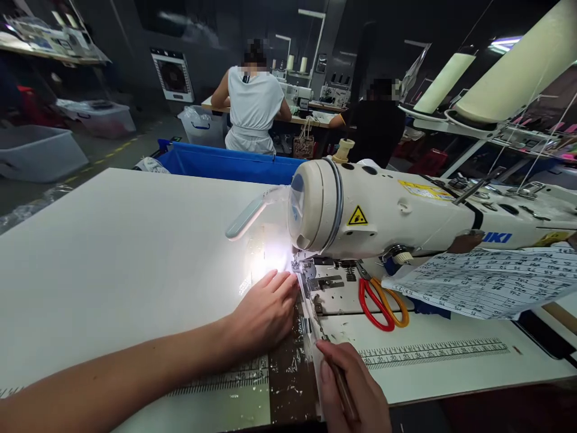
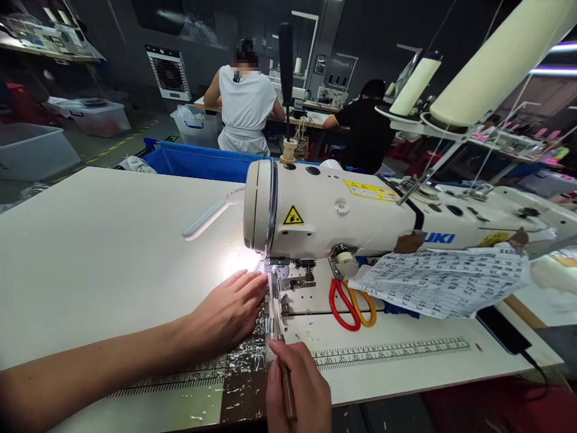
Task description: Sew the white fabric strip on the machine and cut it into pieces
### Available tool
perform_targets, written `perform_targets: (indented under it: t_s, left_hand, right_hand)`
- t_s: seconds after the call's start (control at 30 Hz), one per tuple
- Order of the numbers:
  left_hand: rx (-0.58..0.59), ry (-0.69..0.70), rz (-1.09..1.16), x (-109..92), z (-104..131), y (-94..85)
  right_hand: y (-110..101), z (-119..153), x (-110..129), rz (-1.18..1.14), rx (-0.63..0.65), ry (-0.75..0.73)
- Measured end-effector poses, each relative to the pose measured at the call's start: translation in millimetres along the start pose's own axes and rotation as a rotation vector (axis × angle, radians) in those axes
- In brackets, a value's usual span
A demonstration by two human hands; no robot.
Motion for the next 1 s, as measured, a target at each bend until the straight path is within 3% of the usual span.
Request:
perform_targets:
  t_s: [0.1,0.23,0.53,0.7,0.83,1.0]
  left_hand:
    - [-0.001,-0.027,0.041,5,-3,0.8]
    - [-0.006,-0.032,0.079,9,-3,3.1]
    - [-0.035,-0.026,0.104,11,-2,3.7]
    - [-0.033,-0.061,0.143,12,-2,3.2]
    - [-0.053,-0.091,0.186,18,-2,1.5]
    - [-0.035,-0.105,0.199,28,-4,0.5]
  right_hand:
    - [8,-19,10,0.109,0.003,-0.250]
    - [20,-33,17,0.366,-0.043,-0.378]
    - [31,-35,16,0.560,-0.027,-0.420]
    - [36,-32,17,0.661,-0.093,-0.445]
    - [40,-31,23,0.782,-0.129,-0.417]
    - [48,-36,27,0.894,-0.080,-0.375]
Point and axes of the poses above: each hand's wrist, its own z-axis away from the middle knuckle, its own y-axis out of the palm, x = y × z, the point moved 4 cm from there along -z, towards the middle knuckle, and after that the axes turned 14 degrees about z, right-handed, at the moved point
